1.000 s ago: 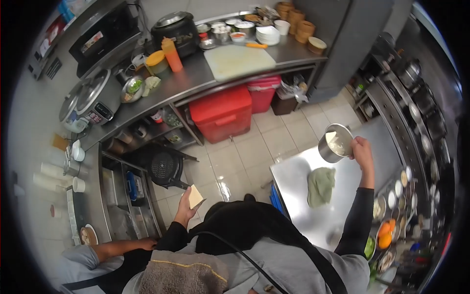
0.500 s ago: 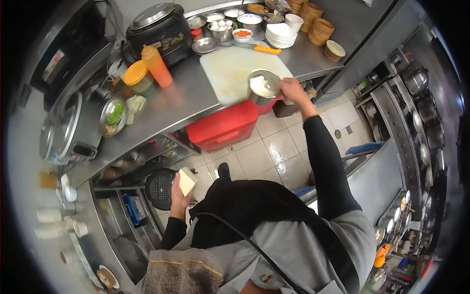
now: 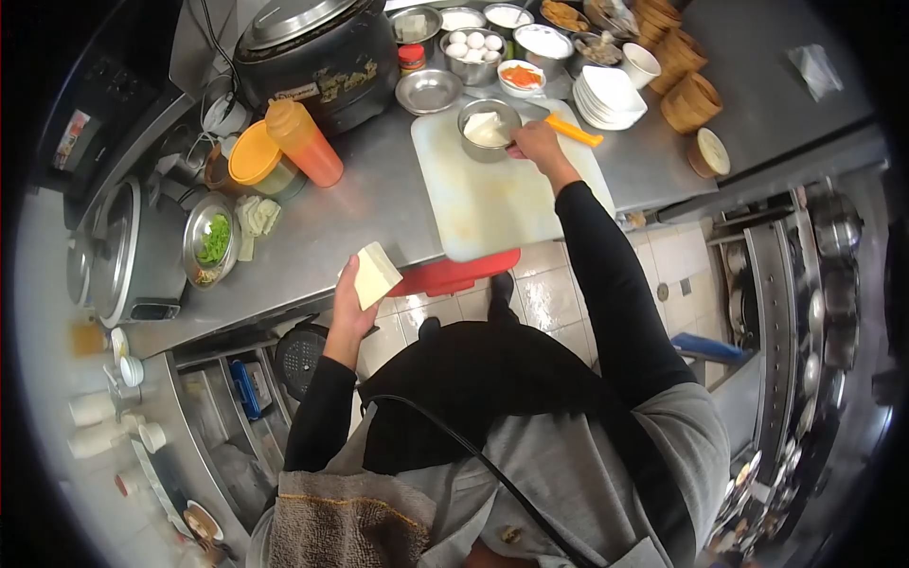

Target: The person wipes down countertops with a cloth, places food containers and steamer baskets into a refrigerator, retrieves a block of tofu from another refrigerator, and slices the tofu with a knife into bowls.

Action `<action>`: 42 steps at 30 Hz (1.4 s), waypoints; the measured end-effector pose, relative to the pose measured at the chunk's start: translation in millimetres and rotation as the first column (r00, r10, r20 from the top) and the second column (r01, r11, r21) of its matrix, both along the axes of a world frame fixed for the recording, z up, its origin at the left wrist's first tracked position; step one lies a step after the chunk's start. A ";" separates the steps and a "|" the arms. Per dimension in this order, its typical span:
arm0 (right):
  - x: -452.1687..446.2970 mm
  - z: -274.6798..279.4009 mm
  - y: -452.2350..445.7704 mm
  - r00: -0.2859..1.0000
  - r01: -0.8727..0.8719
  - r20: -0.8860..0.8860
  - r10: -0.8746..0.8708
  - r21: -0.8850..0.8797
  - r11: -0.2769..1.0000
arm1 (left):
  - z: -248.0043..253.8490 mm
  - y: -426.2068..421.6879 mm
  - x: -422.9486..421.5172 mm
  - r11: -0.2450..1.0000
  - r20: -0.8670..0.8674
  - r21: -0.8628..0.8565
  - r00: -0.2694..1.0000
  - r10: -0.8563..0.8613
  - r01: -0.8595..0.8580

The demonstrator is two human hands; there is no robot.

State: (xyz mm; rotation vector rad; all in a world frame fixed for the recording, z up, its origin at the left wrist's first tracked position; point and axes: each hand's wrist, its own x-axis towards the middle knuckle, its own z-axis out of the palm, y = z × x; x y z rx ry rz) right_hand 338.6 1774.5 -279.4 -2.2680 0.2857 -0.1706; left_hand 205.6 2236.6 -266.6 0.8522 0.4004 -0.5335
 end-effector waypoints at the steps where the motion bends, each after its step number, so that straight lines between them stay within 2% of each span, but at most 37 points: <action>1: 3.8 1.1 -10.6 0.992 0.045 -0.124 -0.036 0.071 0.996 | 2.0 -6.8 0.5 0.999 -0.010 -0.014 0.999 0.031 -0.032; 2: 1.1 26.5 -11.2 0.967 0.096 -0.248 -0.060 0.134 0.986 | 4.0 -13.5 -3.5 0.998 -0.018 -0.028 0.998 0.062 -0.063; 4: -15.1 87.9 -1.3 0.965 -0.079 -0.261 0.007 -0.268 0.960 | 5.8 -22.8 -19.9 0.991 -0.044 -0.019 0.990 0.132 -0.133; 6: -13.8 110.8 10.9 0.996 -0.001 -0.075 -0.039 -0.472 0.882 | 5.3 -33.6 -35.3 0.978 -0.068 0.018 0.976 0.209 -0.208; 9: 19.3 91.6 15.7 0.933 -0.310 0.052 0.355 -0.381 0.871 | 1.0 -49.3 -52.3 0.956 -0.089 0.089 0.954 0.288 -0.280; 12: 41.8 73.4 29.3 0.889 -0.436 -0.114 0.443 -0.504 0.745 | 5.6 -59.1 -59.4 0.942 -0.119 0.121 0.938 0.326 -0.312; 13: 44.4 73.2 29.6 0.883 -0.470 -0.239 0.405 -0.478 0.742 | 8.8 -63.9 -59.3 0.934 -0.117 0.137 0.931 0.345 -0.329; 16: 45.4 74.7 34.7 0.929 -0.366 -0.233 0.288 -0.464 0.806 | 12.7 -67.9 -47.5 0.932 -0.106 0.132 0.930 0.353 -0.339; 18: 46.5 72.3 34.4 0.909 -0.400 -0.312 0.278 -0.463 0.791 | 9.1 -62.3 -38.2 0.938 -0.117 0.151 0.936 0.331 -0.313; 19: 48.5 72.4 33.3 0.898 -0.415 -0.347 0.271 -0.465 0.782 | 8.1 -60.3 -34.1 0.954 -0.081 0.095 0.953 0.294 -0.286; 22: 36.0 86.9 34.6 0.889 -0.455 -0.217 0.404 -0.527 0.718 | 6.0 -55.0 -20.4 0.951 -0.096 0.073 0.947 0.305 -0.299; 25: 46.4 71.8 28.0 0.800 -0.597 -0.283 0.530 -0.470 0.650 | 8.2 -53.5 -6.2 0.957 -0.077 0.054 0.954 0.288 -0.285; 28: 45.2 79.9 31.5 0.809 -0.581 -0.270 0.521 -0.501 0.641 | 8.4 -49.0 8.3 0.969 -0.075 0.028 0.966 0.246 -0.245; 31: 51.0 67.1 26.3 0.770 -0.620 -0.310 0.558 -0.571 0.538 | -1.2 -39.3 18.4 0.971 -0.086 -0.004 0.967 0.240 -0.241; 34: 65.8 49.5 20.6 0.720 -0.674 -0.329 0.610 -0.540 0.504 | -5.5 -35.4 25.6 0.968 -0.087 -0.002 0.964 0.251 -0.252; 37: 71.6 84.0 36.5 0.649 -0.726 -0.616 0.447 -0.323 0.608 | -7.6 -31.3 27.3 0.970 -0.094 0.012 0.966 0.242 -0.242; 40: 82.4 79.1 31.6 0.616 -0.777 -0.571 0.543 -0.326 0.538 | -20.5 -21.2 29.1 0.979 -0.099 0.024 0.974 0.204 -0.203; 42: 82.2 85.8 35.2 0.594 -0.788 -0.626 0.505 -0.325 0.523 | -19.5 -19.5 27.9 0.979 -0.106 0.021 0.974 0.203 -0.202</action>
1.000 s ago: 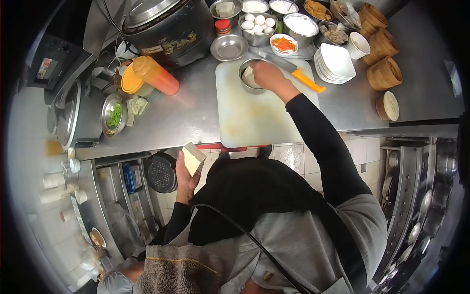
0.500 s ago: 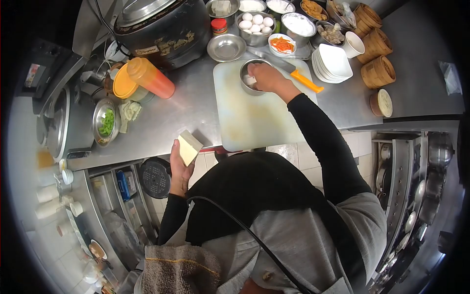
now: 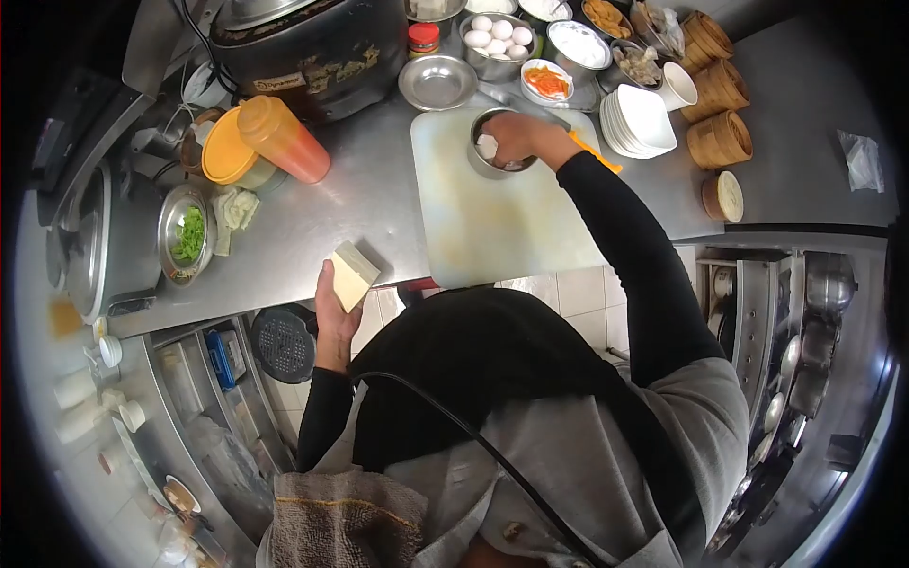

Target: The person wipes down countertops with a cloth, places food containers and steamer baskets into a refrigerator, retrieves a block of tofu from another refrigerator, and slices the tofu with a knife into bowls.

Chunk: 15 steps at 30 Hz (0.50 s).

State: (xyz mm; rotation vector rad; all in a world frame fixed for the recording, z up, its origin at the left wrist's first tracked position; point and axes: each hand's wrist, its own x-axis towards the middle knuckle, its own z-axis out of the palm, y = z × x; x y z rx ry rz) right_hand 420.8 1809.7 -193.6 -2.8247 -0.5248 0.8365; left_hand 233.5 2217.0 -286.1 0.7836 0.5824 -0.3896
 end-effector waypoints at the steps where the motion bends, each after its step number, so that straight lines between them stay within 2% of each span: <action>1: 1.1 -0.3 3.1 1.000 -0.002 -0.007 0.001 -0.037 0.999 | 1.7 1.9 -0.1 1.000 -0.001 -0.008 1.000 0.017 -0.017; 2: 2.3 -1.5 5.6 1.000 -0.005 -0.015 0.004 -0.073 0.997 | 5.2 3.4 -0.5 0.999 -0.003 -0.016 0.999 0.037 -0.037; 5: -3.7 -0.9 4.7 0.998 0.018 0.063 -0.018 -0.006 1.000 | 7.2 8.6 0.4 0.999 0.019 -0.023 0.999 0.046 -0.046; 12: -7.6 75.7 -14.8 0.987 0.071 0.131 -0.091 0.149 0.986 | 21.6 13.6 -0.6 0.991 0.054 -0.042 0.990 0.131 -0.129; 13: -0.1 83.9 -18.0 0.973 0.023 0.224 -0.058 0.156 0.988 | 25.3 11.8 -2.0 0.989 0.047 -0.039 0.988 0.144 -0.143; 15: 27.2 85.7 -11.5 0.961 -0.007 0.273 -0.050 0.201 0.979 | 23.8 11.4 -6.7 0.987 0.029 -0.044 0.987 0.158 -0.156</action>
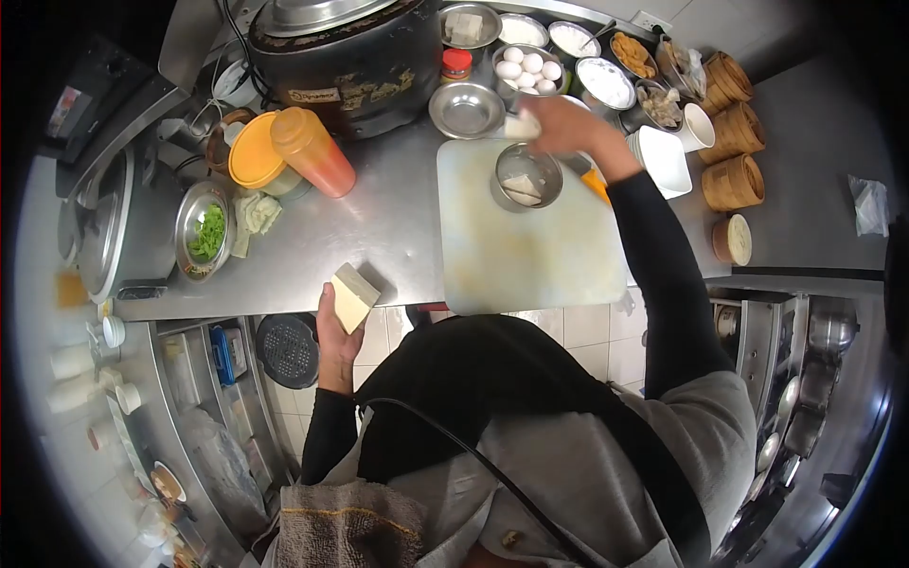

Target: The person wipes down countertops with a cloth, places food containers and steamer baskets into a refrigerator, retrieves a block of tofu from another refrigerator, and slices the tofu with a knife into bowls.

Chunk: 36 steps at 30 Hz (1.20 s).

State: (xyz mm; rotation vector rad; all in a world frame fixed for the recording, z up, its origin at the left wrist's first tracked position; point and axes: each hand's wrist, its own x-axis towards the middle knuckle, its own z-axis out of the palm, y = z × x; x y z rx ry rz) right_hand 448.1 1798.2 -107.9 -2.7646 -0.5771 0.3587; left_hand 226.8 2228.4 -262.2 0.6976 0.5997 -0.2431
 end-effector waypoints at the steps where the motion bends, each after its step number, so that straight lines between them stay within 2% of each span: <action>1: 19.9 -0.3 4.2 0.999 -0.007 0.031 0.007 0.022 1.000 | -4.7 -0.4 -0.6 1.000 0.001 0.007 1.000 -0.001 0.001; 4: 87.6 -52.1 32.6 0.993 -0.103 0.073 0.098 0.069 0.992 | -20.1 1.7 -7.4 1.000 0.021 0.008 0.999 -0.025 0.024; 7: 114.6 -99.7 48.9 0.998 -0.065 0.020 0.065 0.013 0.998 | -9.8 -11.6 -9.8 1.000 0.041 0.003 0.999 -0.004 0.004; 9: 91.4 -56.7 65.1 0.993 -0.037 -0.114 0.018 -0.168 0.985 | -9.1 -12.5 -14.3 0.999 0.046 -0.036 0.999 -0.013 0.014; 10: 82.0 -64.2 51.5 0.959 -0.067 0.273 0.069 -0.015 0.998 | -10.8 -10.6 -18.6 0.999 0.043 -0.049 0.999 -0.009 0.011; 11: 78.2 -62.9 35.4 0.909 -0.145 0.391 0.142 -0.023 0.989 | -6.4 -10.0 -22.4 0.999 0.030 -0.047 0.999 0.013 -0.011; 12: 38.3 -19.1 36.1 0.957 -0.019 0.287 0.037 -0.065 0.998 | -1.7 -9.3 -26.4 0.998 0.017 -0.044 0.999 0.034 -0.034; 13: 25.2 -29.0 23.1 0.966 0.048 0.258 -0.016 -0.117 0.992 | 1.5 -10.5 -28.2 0.998 -0.007 -0.036 0.999 0.049 -0.049; 14: 4.6 -18.5 18.8 0.996 -0.005 0.087 0.031 -0.279 0.960 | 3.5 -11.6 -28.6 0.998 -0.030 -0.031 0.998 0.060 -0.061; 16: -21.6 -21.8 12.5 0.980 -0.172 -0.148 0.132 -0.300 0.938 | -2.3 -9.8 -28.4 0.998 -0.020 -0.054 1.000 0.021 -0.022; 18: -34.1 -49.0 14.9 0.963 -0.130 -0.263 0.056 -0.272 0.954 | -4.6 -10.4 -19.9 0.999 -0.009 -0.039 1.000 -0.028 0.028; 22: -30.6 -109.9 4.2 0.964 -0.183 -0.221 0.145 -0.164 0.969 | -16.1 -8.8 -0.9 0.993 0.005 0.037 0.994 -0.109 0.109; 25: -32.9 -89.4 7.3 0.934 -0.158 -0.346 0.091 -0.172 0.972 | -6.5 -18.1 10.9 0.992 0.024 0.023 0.992 -0.127 0.127; 28: -28.7 -77.7 11.1 0.902 -0.162 -0.428 0.056 -0.216 0.963 | -7.4 -23.6 16.2 0.995 0.038 -0.005 0.994 -0.102 0.102; 31: -27.5 -63.5 14.6 0.874 -0.131 -0.485 0.024 -0.189 0.973 | -12.8 -22.8 14.4 0.995 0.037 -0.030 0.995 -0.090 0.091; 34: -11.0 -94.7 4.8 0.857 -0.106 -0.515 -0.002 -0.180 0.978 | -9.4 -22.6 6.6 0.996 0.022 -0.024 0.996 -0.087 0.088; 36: -11.3 -91.5 3.8 0.861 -0.061 -0.508 -0.042 -0.184 0.981 | -14.6 -18.5 2.4 0.995 0.022 -0.024 0.995 -0.098 0.098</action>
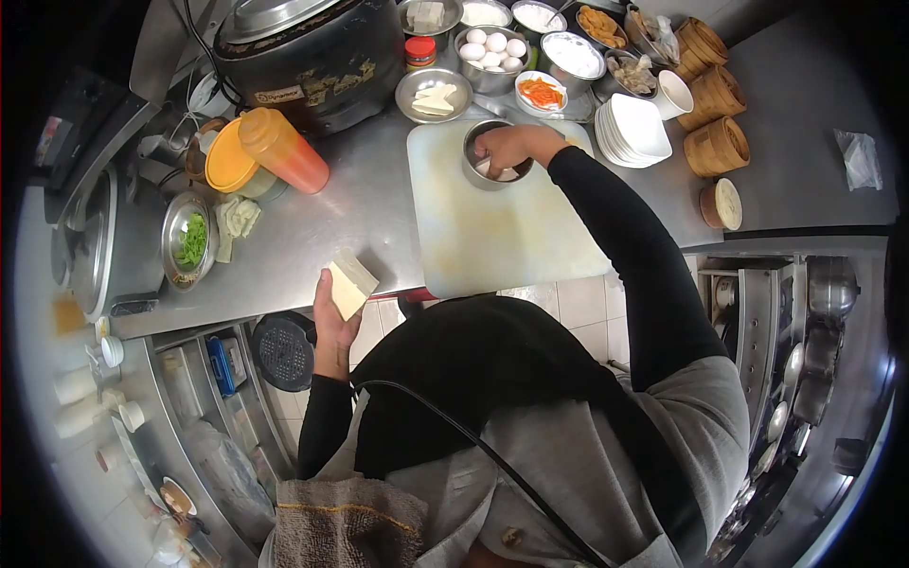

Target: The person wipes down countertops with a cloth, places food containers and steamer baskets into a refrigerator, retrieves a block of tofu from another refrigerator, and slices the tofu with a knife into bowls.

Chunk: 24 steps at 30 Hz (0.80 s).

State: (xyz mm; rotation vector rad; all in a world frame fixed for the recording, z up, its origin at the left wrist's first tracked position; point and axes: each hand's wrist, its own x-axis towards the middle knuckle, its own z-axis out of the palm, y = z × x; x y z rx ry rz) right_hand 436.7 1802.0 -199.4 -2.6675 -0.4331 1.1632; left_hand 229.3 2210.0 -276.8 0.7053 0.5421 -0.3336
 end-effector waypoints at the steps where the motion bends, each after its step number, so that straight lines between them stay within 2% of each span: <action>1: -0.9 1.4 -0.6 1.000 0.019 0.003 -0.019 -0.002 1.000 | -3.1 1.6 -2.7 1.000 -0.002 0.000 1.000 0.000 0.000; 4: -7.2 18.8 -7.2 0.984 -0.097 0.155 0.090 0.032 0.995 | -2.8 5.1 -5.3 1.000 -0.002 0.000 1.000 0.029 -0.029; 7: -8.5 51.0 -20.0 0.936 -0.083 0.352 0.029 0.140 0.987 | 3.9 7.2 -6.2 0.998 0.005 -0.006 0.998 0.060 -0.060; 8: -2.0 53.6 -26.9 0.877 -0.124 0.481 0.016 0.194 0.973 | 4.5 8.3 -7.2 0.998 0.008 -0.010 0.998 0.067 -0.067; 11: 31.1 93.9 -1.9 0.912 -0.014 0.407 -0.053 0.160 0.987 | 2.8 8.5 -7.6 0.997 0.006 -0.035 0.997 0.073 -0.072; 13: 72.9 65.2 4.3 0.815 -0.130 0.580 -0.020 0.215 0.968 | 0.2 5.9 -3.9 0.998 0.017 -0.050 0.999 0.051 -0.050; 15: 95.4 66.1 28.5 0.811 -0.097 0.584 0.047 0.055 0.994 | 0.0 1.5 0.2 0.999 0.039 -0.052 0.999 0.009 -0.007; 18: 137.0 17.8 34.6 0.713 -0.100 0.698 0.070 0.002 0.995 | -2.7 -4.6 6.1 0.998 0.021 -0.053 1.000 0.017 -0.016; 21: 124.5 22.0 37.1 0.716 -0.109 0.697 0.036 0.062 0.992 | -2.6 -10.7 8.5 0.997 0.029 -0.069 0.998 0.048 -0.046; 22: 109.4 28.2 25.9 0.684 -0.052 0.714 -0.148 0.251 0.967 | -4.9 -7.1 7.5 0.996 0.030 -0.077 0.999 0.038 -0.036; 23: 93.7 38.5 16.3 0.654 -0.135 0.739 -0.161 0.324 0.936 | -6.9 -2.7 0.1 0.996 0.026 -0.085 0.999 0.032 -0.030; 24: 67.3 56.1 13.2 0.744 -0.039 0.653 -0.145 0.259 0.965 | -3.3 -0.3 -5.0 0.998 0.036 -0.061 0.999 0.017 -0.014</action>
